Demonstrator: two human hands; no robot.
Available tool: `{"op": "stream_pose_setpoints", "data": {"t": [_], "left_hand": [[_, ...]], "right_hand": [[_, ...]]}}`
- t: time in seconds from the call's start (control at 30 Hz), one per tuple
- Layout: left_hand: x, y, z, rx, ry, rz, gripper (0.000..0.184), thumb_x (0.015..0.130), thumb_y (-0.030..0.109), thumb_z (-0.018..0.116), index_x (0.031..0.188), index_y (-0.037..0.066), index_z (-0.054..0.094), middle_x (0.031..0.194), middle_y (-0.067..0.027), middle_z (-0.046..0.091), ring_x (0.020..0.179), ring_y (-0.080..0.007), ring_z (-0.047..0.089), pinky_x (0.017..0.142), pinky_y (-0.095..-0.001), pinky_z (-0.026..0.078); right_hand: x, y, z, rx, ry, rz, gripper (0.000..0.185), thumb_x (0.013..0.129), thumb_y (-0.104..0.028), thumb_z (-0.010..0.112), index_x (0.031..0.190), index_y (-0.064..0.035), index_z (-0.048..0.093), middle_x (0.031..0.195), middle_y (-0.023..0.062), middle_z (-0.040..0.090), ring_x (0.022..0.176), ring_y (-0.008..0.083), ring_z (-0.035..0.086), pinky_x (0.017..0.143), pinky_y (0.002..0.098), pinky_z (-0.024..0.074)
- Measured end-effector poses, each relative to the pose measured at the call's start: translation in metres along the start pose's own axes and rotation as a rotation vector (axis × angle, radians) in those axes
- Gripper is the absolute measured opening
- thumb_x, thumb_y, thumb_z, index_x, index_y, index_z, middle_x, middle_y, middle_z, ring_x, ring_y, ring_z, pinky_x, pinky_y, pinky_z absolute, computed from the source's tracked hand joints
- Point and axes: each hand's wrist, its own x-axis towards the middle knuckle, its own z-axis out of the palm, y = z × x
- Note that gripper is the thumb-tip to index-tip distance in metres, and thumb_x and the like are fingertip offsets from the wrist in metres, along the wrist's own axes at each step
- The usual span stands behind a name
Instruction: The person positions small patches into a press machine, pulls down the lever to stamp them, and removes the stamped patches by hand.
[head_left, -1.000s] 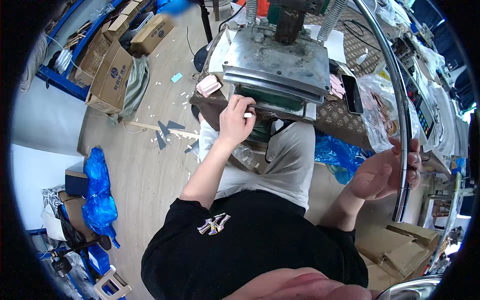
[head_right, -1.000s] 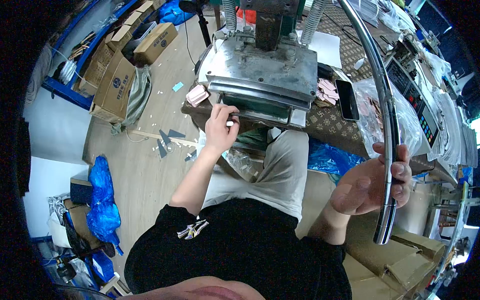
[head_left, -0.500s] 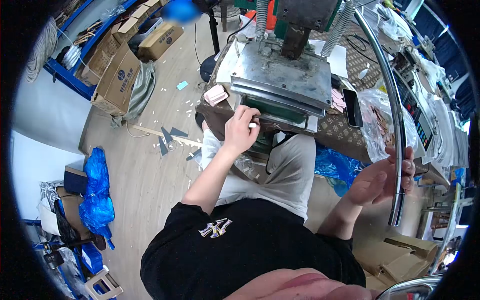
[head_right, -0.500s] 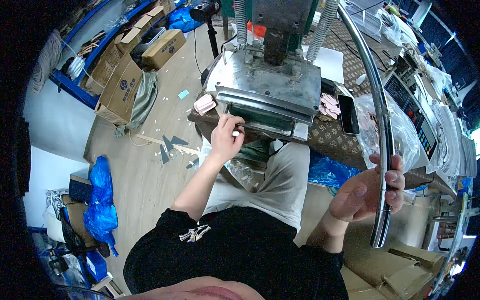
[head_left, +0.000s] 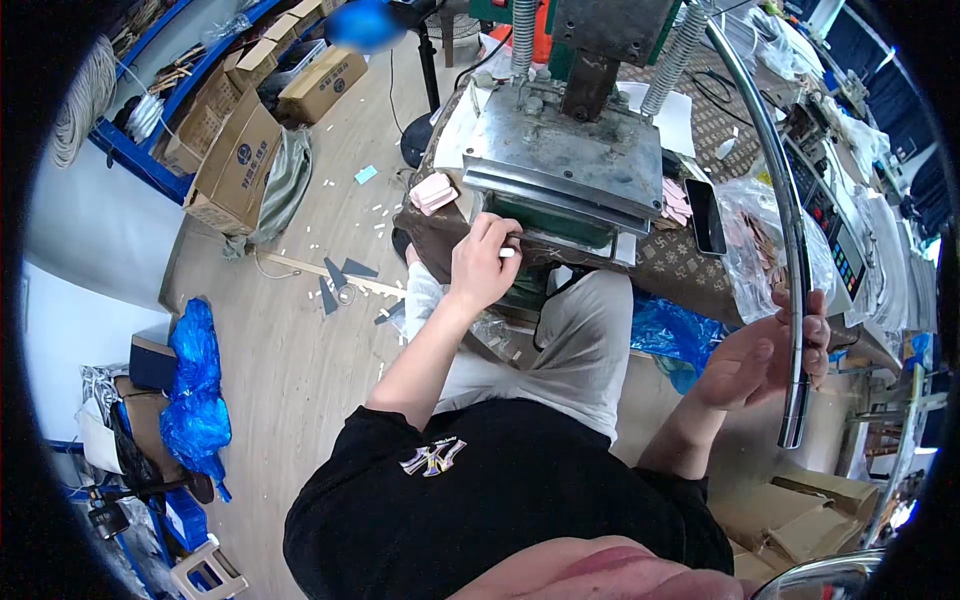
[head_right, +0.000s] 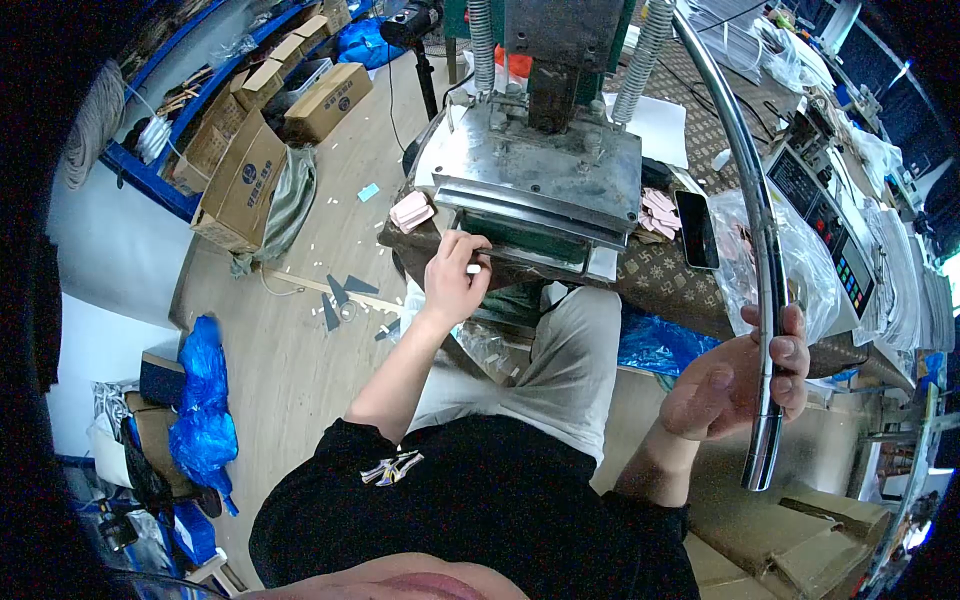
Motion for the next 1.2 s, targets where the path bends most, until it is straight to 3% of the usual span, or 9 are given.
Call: {"op": "stream_pose_setpoints", "data": {"t": [1.03,1.2], "left_hand": [[-0.0015,-0.0005,-0.0004,-0.014,-0.001,-0.019,0.032,0.077,0.002,0.068,0.108,0.008,0.066,0.104,-0.0137,0.061,0.089,-0.0357,0.066,0.074,-0.0435,0.055],[0.0026,-0.0015,-0.0005,-0.032,0.032,0.004,0.031,0.076,0.001,0.069,0.106,0.008,0.065,0.101,-0.0122,0.060,0.084,-0.0321,0.067,0.071,-0.0412,0.055]], "right_hand": [[0.0025,-0.0004,0.0008,0.011,-0.006,-0.003,0.037,0.100,-0.007,0.053,0.135,-0.0142,0.044,0.138,0.0108,0.052,0.143,0.0382,0.043,0.102,0.0514,0.0496],[0.0022,0.0040,-0.0015,0.062,-0.017,-0.016,0.035,0.100,-0.009,0.054,0.134,-0.0136,0.045,0.137,0.0096,0.052,0.143,0.0382,0.043,0.102,0.0493,0.0497]]}}
